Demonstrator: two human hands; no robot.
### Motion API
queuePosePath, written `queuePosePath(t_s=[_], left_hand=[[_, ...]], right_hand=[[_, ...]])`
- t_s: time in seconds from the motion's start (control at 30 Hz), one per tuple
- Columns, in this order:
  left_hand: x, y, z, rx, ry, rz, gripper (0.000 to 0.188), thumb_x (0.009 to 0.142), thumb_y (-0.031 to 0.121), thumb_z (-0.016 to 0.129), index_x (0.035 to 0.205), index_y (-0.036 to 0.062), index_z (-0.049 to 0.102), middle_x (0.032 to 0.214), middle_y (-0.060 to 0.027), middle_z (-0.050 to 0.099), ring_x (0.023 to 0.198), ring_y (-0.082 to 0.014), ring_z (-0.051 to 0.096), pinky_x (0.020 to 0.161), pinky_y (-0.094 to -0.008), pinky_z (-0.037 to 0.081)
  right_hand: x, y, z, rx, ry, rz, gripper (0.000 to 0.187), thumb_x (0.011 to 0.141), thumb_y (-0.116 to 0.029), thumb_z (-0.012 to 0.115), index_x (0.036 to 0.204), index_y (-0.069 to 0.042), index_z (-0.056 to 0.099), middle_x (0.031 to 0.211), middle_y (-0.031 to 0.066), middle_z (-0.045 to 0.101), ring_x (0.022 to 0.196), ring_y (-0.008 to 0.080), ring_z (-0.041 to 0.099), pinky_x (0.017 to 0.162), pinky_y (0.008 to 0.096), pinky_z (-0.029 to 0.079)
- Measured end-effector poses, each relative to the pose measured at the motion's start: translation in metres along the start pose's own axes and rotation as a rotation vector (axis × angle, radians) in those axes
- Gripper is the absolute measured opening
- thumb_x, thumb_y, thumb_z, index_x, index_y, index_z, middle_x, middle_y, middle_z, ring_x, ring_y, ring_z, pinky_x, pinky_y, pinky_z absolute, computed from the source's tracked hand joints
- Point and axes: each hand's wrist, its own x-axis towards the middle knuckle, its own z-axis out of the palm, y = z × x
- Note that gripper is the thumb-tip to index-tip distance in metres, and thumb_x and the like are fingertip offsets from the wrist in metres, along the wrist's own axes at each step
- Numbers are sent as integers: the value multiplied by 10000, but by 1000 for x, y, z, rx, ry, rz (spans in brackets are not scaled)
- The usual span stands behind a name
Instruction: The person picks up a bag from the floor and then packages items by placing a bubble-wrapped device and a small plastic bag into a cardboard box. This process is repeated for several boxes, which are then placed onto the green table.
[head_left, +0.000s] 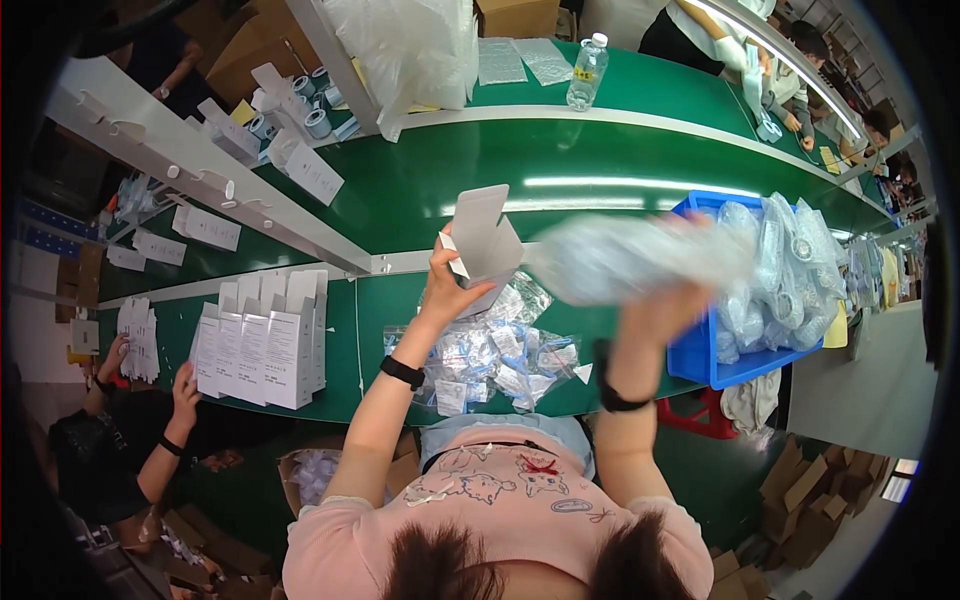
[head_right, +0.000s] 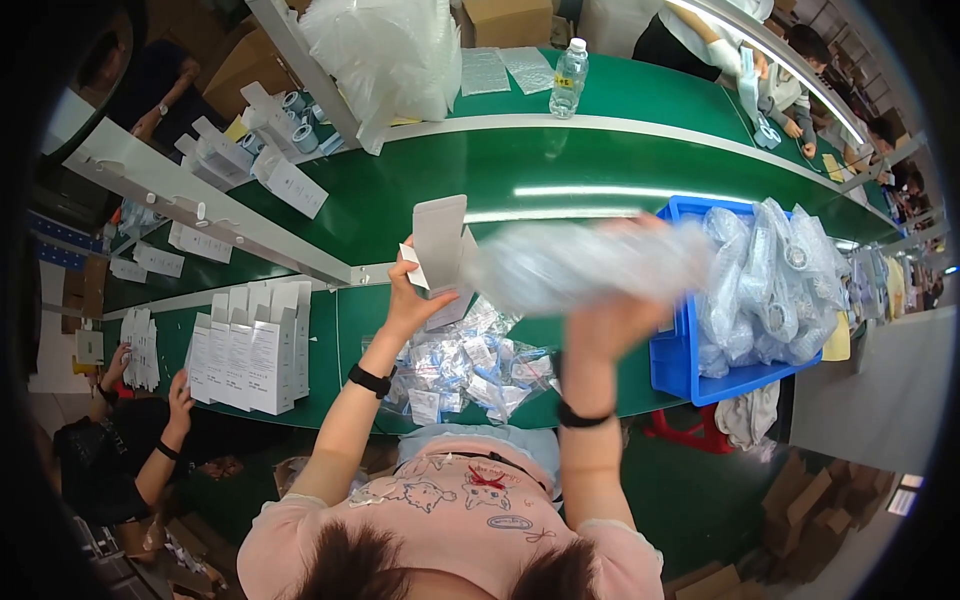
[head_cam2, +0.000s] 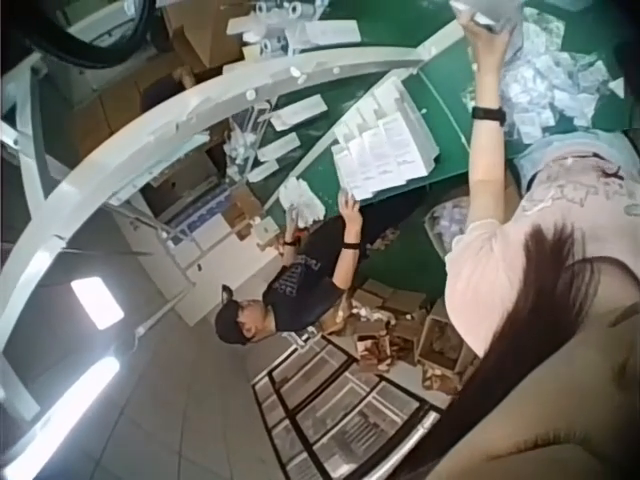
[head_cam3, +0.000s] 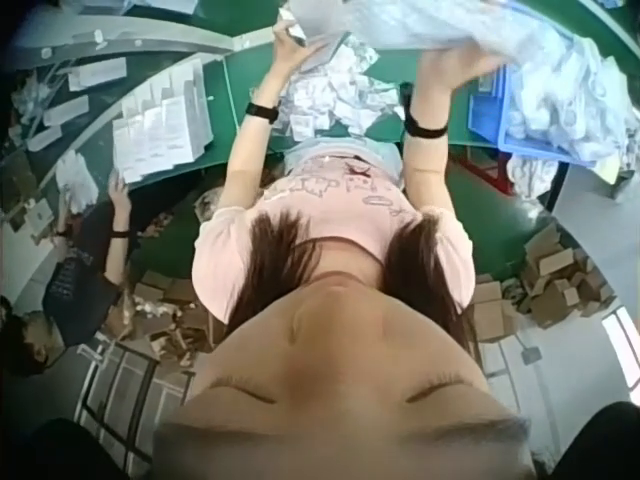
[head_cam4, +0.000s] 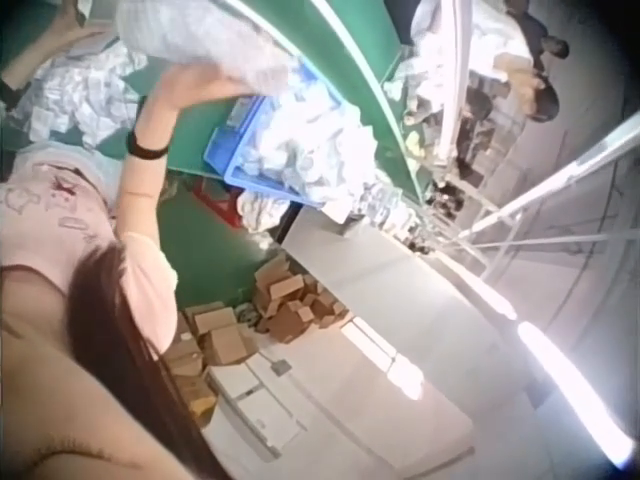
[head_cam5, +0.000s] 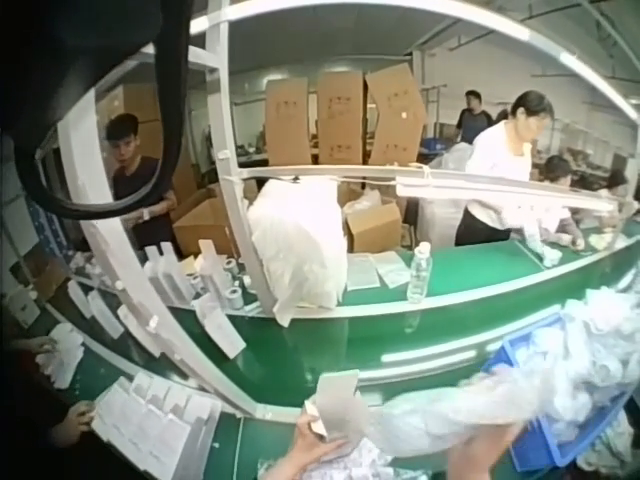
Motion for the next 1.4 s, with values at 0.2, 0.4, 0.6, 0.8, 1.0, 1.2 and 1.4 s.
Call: queuePosePath(t_s=[0.2,0.4,0.6,0.8,1.0,1.2,1.4], left_hand=[[-22,0,2,141,74,-113,729,561,110,800,1001,139,219,1265,-241,297,1152,-406,369,922,-446,357],[-22,-12,-8,37,315,-82,721,563,140,808,986,129,225,1254,-227,287,1139,-399,379,902,-442,375],[-28,-26,-20,21,204,16,730,567,162,806,1018,125,234,1289,-237,244,1140,-396,376,912,-429,366],[-23,9,-48,73,154,-274,544,622,140,754,1048,92,419,1301,-228,284,1106,-347,431,887,-379,390],[-3,31,-64,237,97,-352,226,625,93,723,794,8,597,1147,-148,477,957,-241,521,816,-338,419],[13,28,-70,165,161,-597,143,605,37,710,674,-38,609,864,-79,572,732,-140,578,619,-247,460],[12,18,-72,133,173,-609,143,595,43,711,671,-25,611,833,-64,575,691,-145,571,589,-241,440]], right_hand=[[-44,101,56,-671,-174,-18,411,762,-120,567,1142,-66,421,1204,109,427,1057,246,452,900,366,378],[-54,95,-5,-1069,-896,-301,368,729,-141,617,1077,-55,535,1231,128,409,1110,340,406,914,436,338],[-91,148,-97,-1594,-818,408,390,704,-205,659,1050,-59,555,1048,117,527,992,311,452,828,459,360],[-90,150,-91,-1676,-1109,587,248,688,-100,675,883,4,564,972,107,570,907,275,525,796,377,415],[-65,119,-81,-755,-849,1058,151,684,5,655,795,-18,555,908,93,604,873,168,566,745,270,462],[-31,60,-5,-673,-772,786,126,710,50,607,807,-17,565,876,81,611,861,170,574,748,263,464],[-45,94,43,-738,-1294,-53,146,662,38,597,795,-16,576,860,83,597,794,246,584,706,318,470]])
